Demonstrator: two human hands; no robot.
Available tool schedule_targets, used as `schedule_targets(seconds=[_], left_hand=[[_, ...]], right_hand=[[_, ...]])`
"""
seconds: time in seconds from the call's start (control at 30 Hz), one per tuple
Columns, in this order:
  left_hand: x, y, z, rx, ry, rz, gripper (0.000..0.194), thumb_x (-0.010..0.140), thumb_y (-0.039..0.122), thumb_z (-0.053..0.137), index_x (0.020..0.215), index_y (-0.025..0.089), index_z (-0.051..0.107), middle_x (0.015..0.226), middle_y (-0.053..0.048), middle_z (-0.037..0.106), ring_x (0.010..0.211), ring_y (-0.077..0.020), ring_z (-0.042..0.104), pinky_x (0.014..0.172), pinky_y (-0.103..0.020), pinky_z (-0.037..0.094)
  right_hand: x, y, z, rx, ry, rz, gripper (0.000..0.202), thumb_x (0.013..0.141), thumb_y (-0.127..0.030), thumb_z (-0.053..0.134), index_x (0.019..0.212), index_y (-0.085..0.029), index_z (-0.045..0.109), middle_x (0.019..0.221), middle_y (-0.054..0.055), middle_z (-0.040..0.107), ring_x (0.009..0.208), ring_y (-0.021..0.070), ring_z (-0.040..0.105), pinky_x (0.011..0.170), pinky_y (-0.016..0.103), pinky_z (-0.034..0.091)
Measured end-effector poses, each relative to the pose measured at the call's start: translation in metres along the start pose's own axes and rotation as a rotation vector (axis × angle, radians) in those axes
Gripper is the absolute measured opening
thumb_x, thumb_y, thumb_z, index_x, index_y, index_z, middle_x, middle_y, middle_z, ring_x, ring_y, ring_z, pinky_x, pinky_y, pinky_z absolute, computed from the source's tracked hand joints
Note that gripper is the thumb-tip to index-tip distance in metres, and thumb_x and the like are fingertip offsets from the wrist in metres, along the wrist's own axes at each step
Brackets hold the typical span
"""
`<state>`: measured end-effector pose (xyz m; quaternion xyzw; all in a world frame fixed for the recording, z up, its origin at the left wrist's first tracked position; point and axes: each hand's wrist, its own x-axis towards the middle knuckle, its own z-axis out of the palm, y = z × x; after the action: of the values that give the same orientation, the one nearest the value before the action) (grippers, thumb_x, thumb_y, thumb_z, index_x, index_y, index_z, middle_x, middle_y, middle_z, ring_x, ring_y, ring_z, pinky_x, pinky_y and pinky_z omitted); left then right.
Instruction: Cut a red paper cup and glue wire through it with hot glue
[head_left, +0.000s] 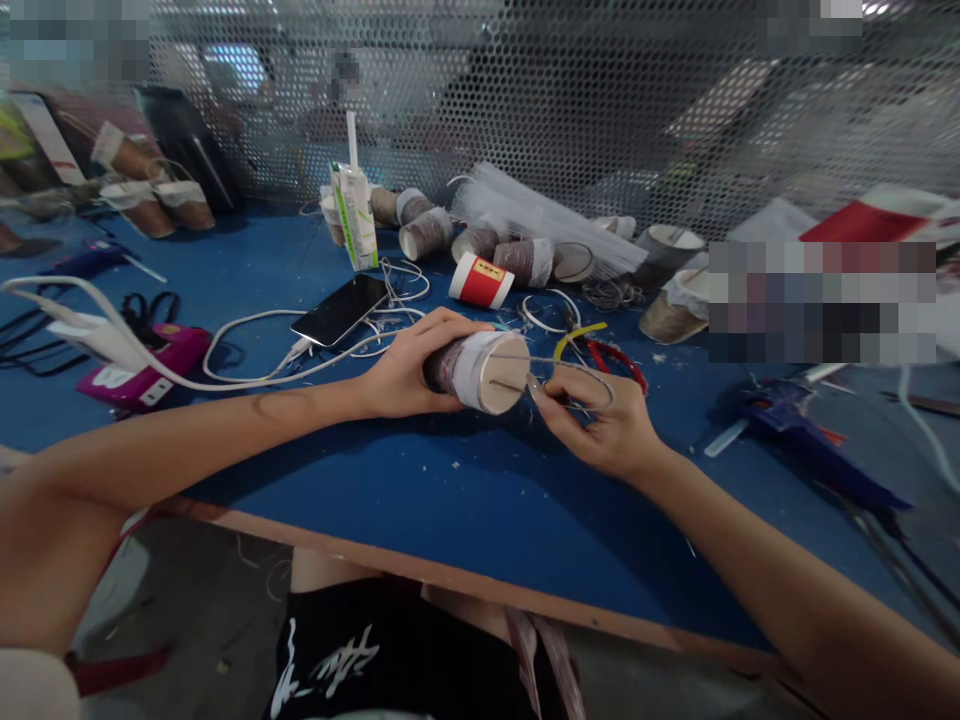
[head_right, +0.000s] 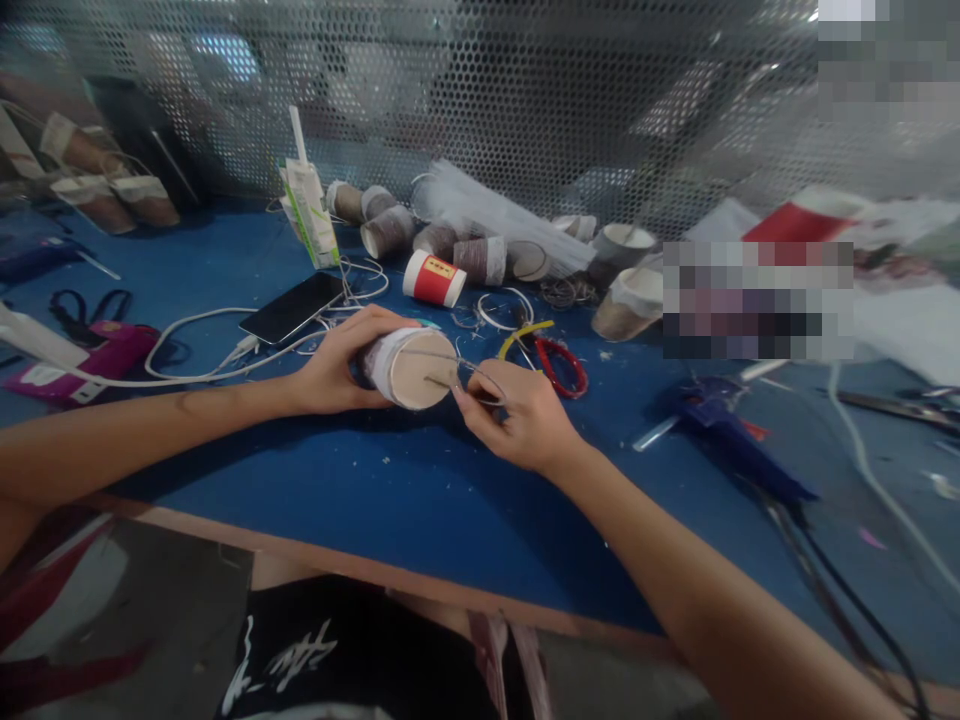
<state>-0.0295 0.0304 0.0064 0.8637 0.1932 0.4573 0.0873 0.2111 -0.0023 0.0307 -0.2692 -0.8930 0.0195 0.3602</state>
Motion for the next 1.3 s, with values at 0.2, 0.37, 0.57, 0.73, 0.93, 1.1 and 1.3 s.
schedule_targets(seconds=[0.2, 0.37, 0.57, 0.73, 0.93, 1.1, 1.3], left_hand=[[0.000, 0.000, 0.001, -0.007, 0.011, -0.015, 0.065, 0.068, 0.041, 0.076, 0.124, 0.020, 0.050, 0.113, -0.010, 0.062, 0.104, -0.0230, 0.058, 0.089, -0.042, 0.048], [0.000, 0.002, 0.001, 0.003, 0.036, -0.041, 0.066, 0.066, 0.038, 0.078, 0.124, 0.021, 0.050, 0.113, -0.009, 0.063, 0.104, -0.0236, 0.059, 0.090, -0.042, 0.048], [0.001, 0.004, 0.000, 0.021, 0.066, -0.044, 0.066, 0.066, 0.039, 0.078, 0.123, 0.020, 0.050, 0.113, -0.010, 0.063, 0.103, -0.0234, 0.059, 0.088, -0.042, 0.048], [0.000, 0.006, 0.000, 0.026, 0.088, -0.034, 0.065, 0.066, 0.041, 0.077, 0.123, 0.021, 0.051, 0.113, -0.009, 0.063, 0.102, -0.0230, 0.058, 0.089, -0.041, 0.048], [-0.001, 0.005, 0.000, 0.033, 0.098, -0.019, 0.066, 0.066, 0.045, 0.077, 0.123, 0.020, 0.051, 0.114, -0.010, 0.063, 0.102, -0.0229, 0.058, 0.089, -0.041, 0.047], [-0.001, 0.004, 0.000, 0.025, 0.101, -0.011, 0.065, 0.066, 0.042, 0.077, 0.122, 0.019, 0.052, 0.111, -0.010, 0.064, 0.101, -0.0224, 0.058, 0.088, -0.040, 0.048], [-0.001, 0.006, 0.000, 0.044, 0.097, -0.045, 0.065, 0.064, 0.041, 0.078, 0.120, 0.020, 0.053, 0.109, -0.010, 0.063, 0.100, -0.0231, 0.058, 0.088, -0.042, 0.047]], right_hand=[[-0.001, 0.001, 0.001, 0.005, 0.015, 0.025, 0.024, 0.087, -0.023, 0.055, 0.064, -0.020, 0.047, 0.056, -0.002, 0.048, 0.050, 0.0094, 0.045, 0.050, 0.025, 0.037], [-0.002, -0.002, 0.005, 0.057, 0.072, 0.113, 0.025, 0.088, -0.024, 0.054, 0.064, -0.020, 0.050, 0.055, -0.002, 0.050, 0.050, 0.0100, 0.048, 0.050, 0.025, 0.038], [-0.001, -0.005, 0.009, 0.007, 0.097, 0.182, 0.030, 0.091, -0.021, 0.045, 0.061, -0.021, 0.044, 0.054, -0.002, 0.047, 0.049, 0.0102, 0.045, 0.048, 0.025, 0.036], [0.001, -0.005, 0.009, 0.017, 0.071, 0.176, 0.030, 0.090, -0.018, 0.042, 0.060, -0.022, 0.036, 0.054, -0.003, 0.040, 0.048, 0.0101, 0.041, 0.049, 0.026, 0.033], [0.003, -0.005, 0.008, 0.065, 0.058, 0.189, 0.031, 0.089, -0.018, 0.043, 0.060, -0.022, 0.034, 0.053, -0.004, 0.037, 0.047, 0.0088, 0.037, 0.048, 0.025, 0.030], [0.003, -0.003, 0.009, 0.088, 0.031, 0.223, 0.032, 0.089, -0.017, 0.042, 0.059, -0.022, 0.034, 0.053, -0.004, 0.036, 0.048, 0.0091, 0.036, 0.048, 0.025, 0.029], [0.005, -0.002, 0.009, 0.087, 0.037, 0.202, 0.030, 0.089, -0.017, 0.043, 0.059, -0.022, 0.036, 0.054, -0.003, 0.041, 0.049, 0.0093, 0.039, 0.049, 0.026, 0.032]])
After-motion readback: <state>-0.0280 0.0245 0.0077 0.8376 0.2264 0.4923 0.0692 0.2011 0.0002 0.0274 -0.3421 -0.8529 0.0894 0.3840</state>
